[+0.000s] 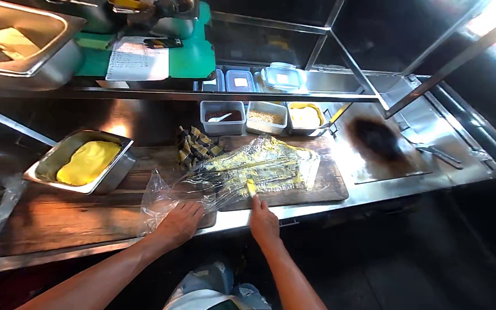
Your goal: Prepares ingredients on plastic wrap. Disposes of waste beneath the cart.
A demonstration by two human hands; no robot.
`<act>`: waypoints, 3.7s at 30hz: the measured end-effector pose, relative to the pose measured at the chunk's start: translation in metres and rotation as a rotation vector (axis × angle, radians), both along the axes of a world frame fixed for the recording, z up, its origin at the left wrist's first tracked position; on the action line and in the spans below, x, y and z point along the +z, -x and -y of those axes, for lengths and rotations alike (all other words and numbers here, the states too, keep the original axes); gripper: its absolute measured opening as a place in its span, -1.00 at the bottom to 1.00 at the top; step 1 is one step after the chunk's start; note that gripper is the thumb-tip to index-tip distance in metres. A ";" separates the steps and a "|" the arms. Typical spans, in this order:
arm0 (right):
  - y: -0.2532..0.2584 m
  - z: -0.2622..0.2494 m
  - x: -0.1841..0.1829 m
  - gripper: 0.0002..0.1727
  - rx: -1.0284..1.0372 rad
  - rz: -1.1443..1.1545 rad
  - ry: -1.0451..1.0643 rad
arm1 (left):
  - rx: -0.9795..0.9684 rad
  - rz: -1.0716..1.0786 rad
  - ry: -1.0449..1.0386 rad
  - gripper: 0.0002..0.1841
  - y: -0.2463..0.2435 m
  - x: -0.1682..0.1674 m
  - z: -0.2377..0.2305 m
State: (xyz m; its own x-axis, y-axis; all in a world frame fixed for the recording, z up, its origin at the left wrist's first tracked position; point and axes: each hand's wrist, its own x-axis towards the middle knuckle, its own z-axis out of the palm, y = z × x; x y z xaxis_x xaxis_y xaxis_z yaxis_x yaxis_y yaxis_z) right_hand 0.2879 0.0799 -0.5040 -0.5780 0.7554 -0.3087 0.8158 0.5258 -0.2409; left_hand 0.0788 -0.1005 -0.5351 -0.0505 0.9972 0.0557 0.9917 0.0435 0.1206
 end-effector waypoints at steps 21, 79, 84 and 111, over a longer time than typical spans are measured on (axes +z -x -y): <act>0.024 -0.035 0.015 -0.40 -0.051 0.121 0.107 | -0.117 0.188 0.333 -0.75 -0.010 0.026 0.013; 0.053 -0.148 0.007 -0.40 -0.064 0.109 0.120 | 0.280 0.239 0.242 -0.03 0.019 -0.012 0.019; 0.062 -0.193 0.002 -0.43 -0.132 0.067 0.133 | 0.260 0.252 0.275 -0.03 0.020 -0.005 0.018; 0.028 -0.151 -0.008 -0.49 -0.190 -0.131 -0.157 | 0.273 0.276 0.362 -0.04 0.020 0.002 0.013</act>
State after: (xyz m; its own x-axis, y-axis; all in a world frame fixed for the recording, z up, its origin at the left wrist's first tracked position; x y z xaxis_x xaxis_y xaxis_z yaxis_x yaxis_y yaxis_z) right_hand 0.2595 0.2309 -0.5115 -0.4489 0.8866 -0.1115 0.8704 0.4056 -0.2789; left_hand 0.0589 -0.1139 -0.5331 -0.2756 0.8985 -0.3418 0.8720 0.3832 0.3045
